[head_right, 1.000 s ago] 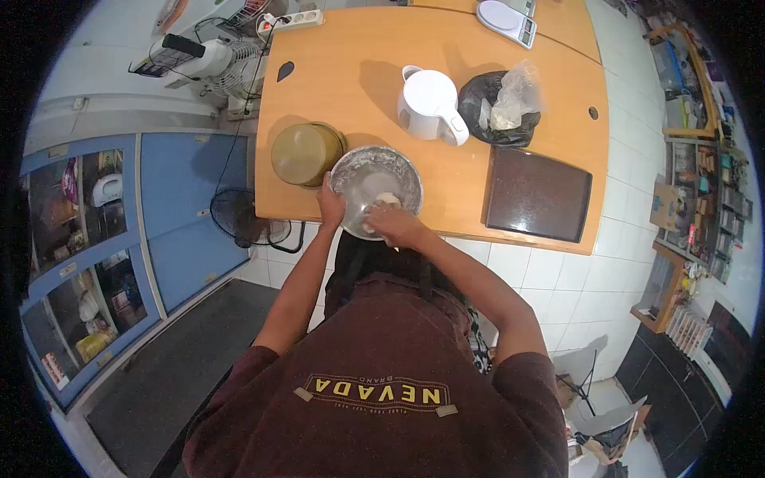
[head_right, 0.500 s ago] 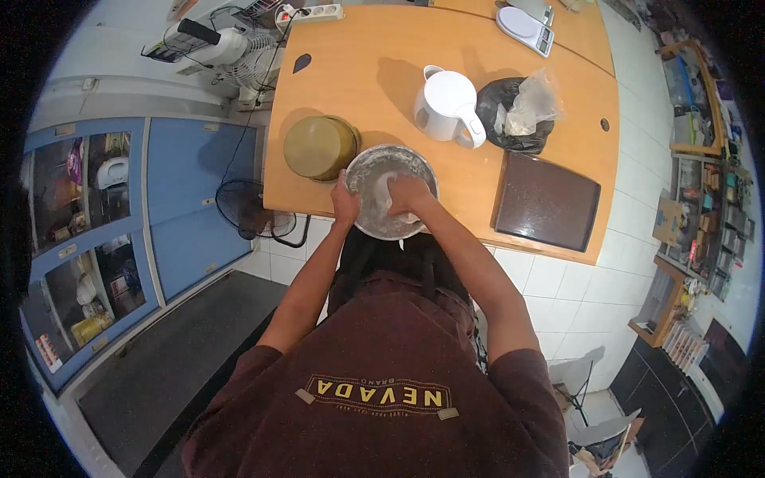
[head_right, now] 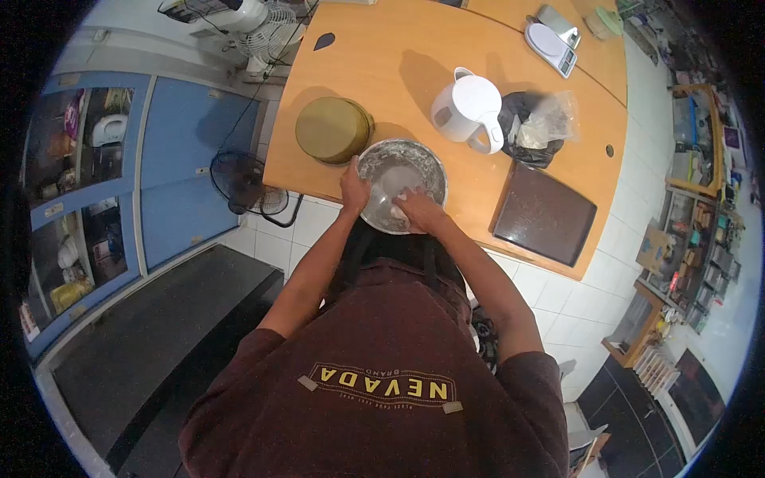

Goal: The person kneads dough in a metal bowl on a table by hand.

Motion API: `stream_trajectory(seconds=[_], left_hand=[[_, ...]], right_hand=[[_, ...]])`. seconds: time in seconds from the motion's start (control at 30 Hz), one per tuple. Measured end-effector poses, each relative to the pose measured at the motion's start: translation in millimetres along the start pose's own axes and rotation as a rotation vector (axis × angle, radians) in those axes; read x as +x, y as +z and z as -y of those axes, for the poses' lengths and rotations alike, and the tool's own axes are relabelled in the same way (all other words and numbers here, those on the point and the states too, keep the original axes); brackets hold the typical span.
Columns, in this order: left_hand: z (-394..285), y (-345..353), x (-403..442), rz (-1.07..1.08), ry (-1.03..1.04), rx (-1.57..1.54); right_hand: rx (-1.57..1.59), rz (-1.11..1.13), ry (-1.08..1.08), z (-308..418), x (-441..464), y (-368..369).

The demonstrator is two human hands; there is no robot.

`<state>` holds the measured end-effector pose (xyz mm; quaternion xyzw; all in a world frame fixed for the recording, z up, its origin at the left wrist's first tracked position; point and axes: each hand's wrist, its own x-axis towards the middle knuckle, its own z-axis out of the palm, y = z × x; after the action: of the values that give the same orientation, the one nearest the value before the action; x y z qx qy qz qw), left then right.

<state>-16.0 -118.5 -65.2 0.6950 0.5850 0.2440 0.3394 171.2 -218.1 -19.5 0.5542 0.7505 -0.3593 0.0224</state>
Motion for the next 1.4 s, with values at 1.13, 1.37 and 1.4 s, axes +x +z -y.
stream_trajectory(seconds=[1.13, 1.37, 1.4], left_hand=[[-16.4, 7.6, -8.7, 0.085, -0.129, -0.148], [-13.6, 14.6, -12.4, 0.056, -0.143, -0.116], [-17.4, 11.8, -12.1, 0.073, -0.176, -0.124]], right_hand=[[-0.072, -0.581, 0.497, 13.3, 44.8, -10.9], [0.185, -0.204, 0.368, 1.3, 46.6, -11.3], [0.154, -0.145, 0.354, 5.1, 41.0, -25.7]])
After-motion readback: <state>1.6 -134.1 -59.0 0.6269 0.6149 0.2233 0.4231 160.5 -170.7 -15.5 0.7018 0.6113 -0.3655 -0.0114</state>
